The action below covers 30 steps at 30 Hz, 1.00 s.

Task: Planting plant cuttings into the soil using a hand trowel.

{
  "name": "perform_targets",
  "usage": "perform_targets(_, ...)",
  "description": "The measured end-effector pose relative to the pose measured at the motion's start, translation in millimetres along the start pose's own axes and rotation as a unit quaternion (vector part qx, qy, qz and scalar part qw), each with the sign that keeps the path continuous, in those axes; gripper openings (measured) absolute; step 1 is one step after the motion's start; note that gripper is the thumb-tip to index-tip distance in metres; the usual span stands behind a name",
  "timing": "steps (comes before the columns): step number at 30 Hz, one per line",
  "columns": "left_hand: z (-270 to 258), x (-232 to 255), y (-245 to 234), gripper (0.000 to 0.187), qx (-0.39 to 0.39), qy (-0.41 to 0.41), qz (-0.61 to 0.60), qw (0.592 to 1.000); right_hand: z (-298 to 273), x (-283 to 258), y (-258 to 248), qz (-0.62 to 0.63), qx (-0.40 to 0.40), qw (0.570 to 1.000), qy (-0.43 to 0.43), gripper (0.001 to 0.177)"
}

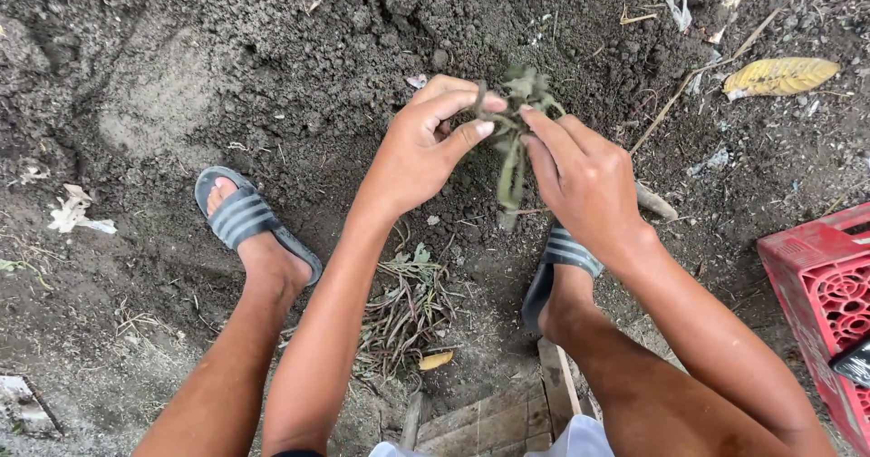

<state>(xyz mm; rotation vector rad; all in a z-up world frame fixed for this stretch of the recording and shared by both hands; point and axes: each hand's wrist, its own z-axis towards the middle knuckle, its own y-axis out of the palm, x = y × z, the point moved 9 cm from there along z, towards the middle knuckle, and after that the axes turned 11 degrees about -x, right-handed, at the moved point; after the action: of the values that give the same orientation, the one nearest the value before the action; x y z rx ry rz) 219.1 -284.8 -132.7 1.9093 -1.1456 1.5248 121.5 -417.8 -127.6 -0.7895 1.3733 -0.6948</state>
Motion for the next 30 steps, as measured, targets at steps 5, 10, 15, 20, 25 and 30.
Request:
perform_targets(5, -6, -17, 0, 0.02, 0.021, -0.04, 0.104, 0.993, 1, -13, 15, 0.031, -0.056, 0.998, 0.003, 0.017)
perform_targets(10, -15, -21, -2, 0.018, 0.01, -0.077, 0.127, 0.989, 10, -15, 7, 0.056, -0.088, 0.994, 0.023, 0.017)
perform_targets(15, -12, -30, 6, 0.016, -0.013, -0.043, -0.14, 0.989, -3, -2, 28, 0.048, -0.061, 0.997, -0.013, 0.016)
perform_targets(20, -7, -13, 4, 0.04, -0.037, -0.068, -0.135, 0.988, -7, -5, 34, 0.007, -0.03, 0.999, -0.017, 0.015)
perform_targets(25, -3, -41, -2, 0.035, -0.007, -0.08, -0.013, 0.997, -19, -25, 54, 0.11, -0.147, 0.983, -0.025, 0.013)
perform_targets(30, -1, -36, -25, 0.027, 0.033, -0.064, -0.119, 0.99, -68, 58, 52, 0.092, -0.139, 0.979, 0.12, 0.011)
